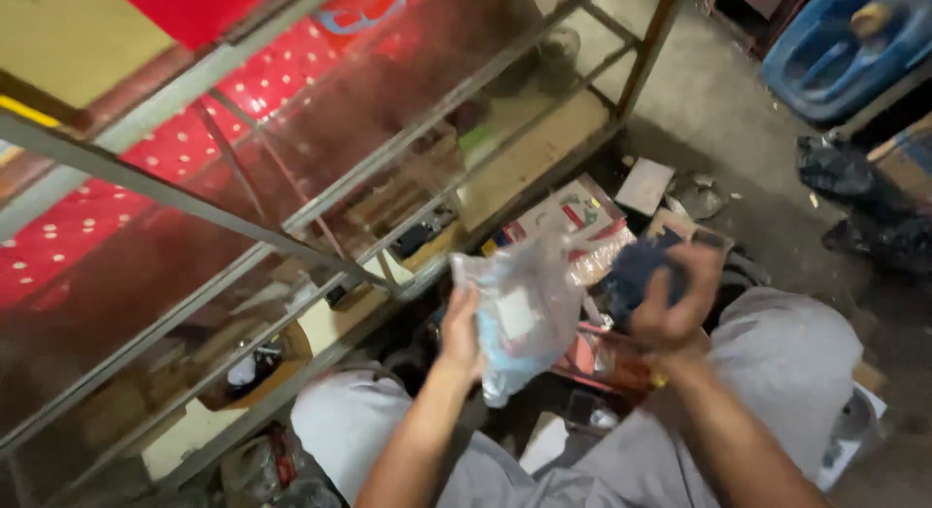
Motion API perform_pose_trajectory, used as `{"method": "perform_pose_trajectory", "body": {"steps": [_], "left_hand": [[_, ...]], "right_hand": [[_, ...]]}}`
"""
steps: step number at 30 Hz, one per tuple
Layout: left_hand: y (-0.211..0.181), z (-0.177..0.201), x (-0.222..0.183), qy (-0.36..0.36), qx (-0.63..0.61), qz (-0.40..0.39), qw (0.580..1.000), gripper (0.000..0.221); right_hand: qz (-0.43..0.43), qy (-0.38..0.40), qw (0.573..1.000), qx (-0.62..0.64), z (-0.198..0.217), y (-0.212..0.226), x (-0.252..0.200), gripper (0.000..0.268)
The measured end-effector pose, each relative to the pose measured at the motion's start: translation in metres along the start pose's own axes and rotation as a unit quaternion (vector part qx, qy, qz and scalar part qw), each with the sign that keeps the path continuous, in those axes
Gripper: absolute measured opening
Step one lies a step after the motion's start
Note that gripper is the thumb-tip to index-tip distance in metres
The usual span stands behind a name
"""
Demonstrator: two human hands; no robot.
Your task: The recorder is using a cloth to wipe dust off various plastic-packaged motorcycle gaskets and parts.
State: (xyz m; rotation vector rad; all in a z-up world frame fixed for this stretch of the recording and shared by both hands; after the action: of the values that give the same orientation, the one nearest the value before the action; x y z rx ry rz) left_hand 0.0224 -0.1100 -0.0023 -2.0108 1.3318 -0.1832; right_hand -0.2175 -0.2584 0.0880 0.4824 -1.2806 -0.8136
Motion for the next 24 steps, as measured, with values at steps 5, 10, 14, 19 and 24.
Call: {"method": "perform_pose_trajectory", "body": {"steps": [5, 10, 14, 19, 24], "left_hand": [[0.023, -0.025, 0.001, 0.043, 0.027, 0.057, 0.997, 0.049], [0.005, -0.025, -0.001, 0.174, 0.163, -0.038, 0.970, 0.041], [-0.013, -0.017, 0.007, 0.089, 0.421, -0.104, 0.897, 0.036], [-0.024, -0.060, -0.040, 0.144, 0.688, -0.408, 0.583, 0.045], [0.050, -0.063, -0.071, 0.295, 0.704, -0.404, 0.504, 0.036]], "right_hand": [[0.021, 0.109, 0.992, 0.051, -0.078, 0.005, -0.049, 0.024], [-0.224, 0.187, 0.956, -0.012, -0.129, -0.196, -0.153, 0.037], [-0.323, 0.170, 0.926, -0.096, -0.096, -0.191, -0.152, 0.046], [-0.729, 0.209, 0.629, 0.168, -0.058, -0.101, -0.141, 0.067], [-0.750, 0.276, 0.544, 0.256, -0.053, -0.081, -0.135, 0.064]]}}
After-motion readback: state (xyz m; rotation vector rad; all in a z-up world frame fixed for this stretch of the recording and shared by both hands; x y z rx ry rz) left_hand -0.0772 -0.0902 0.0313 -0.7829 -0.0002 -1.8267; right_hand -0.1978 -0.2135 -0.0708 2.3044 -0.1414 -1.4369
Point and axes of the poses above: each hand's wrist, its own x-axis towards the middle knuckle, its own z-axis out of the back of the hand, y = z × x, the point moved 6 cm from there along x, towards the middle knuckle, and after that the axes turned 4 degrees about -z, right-handed, at the moved point
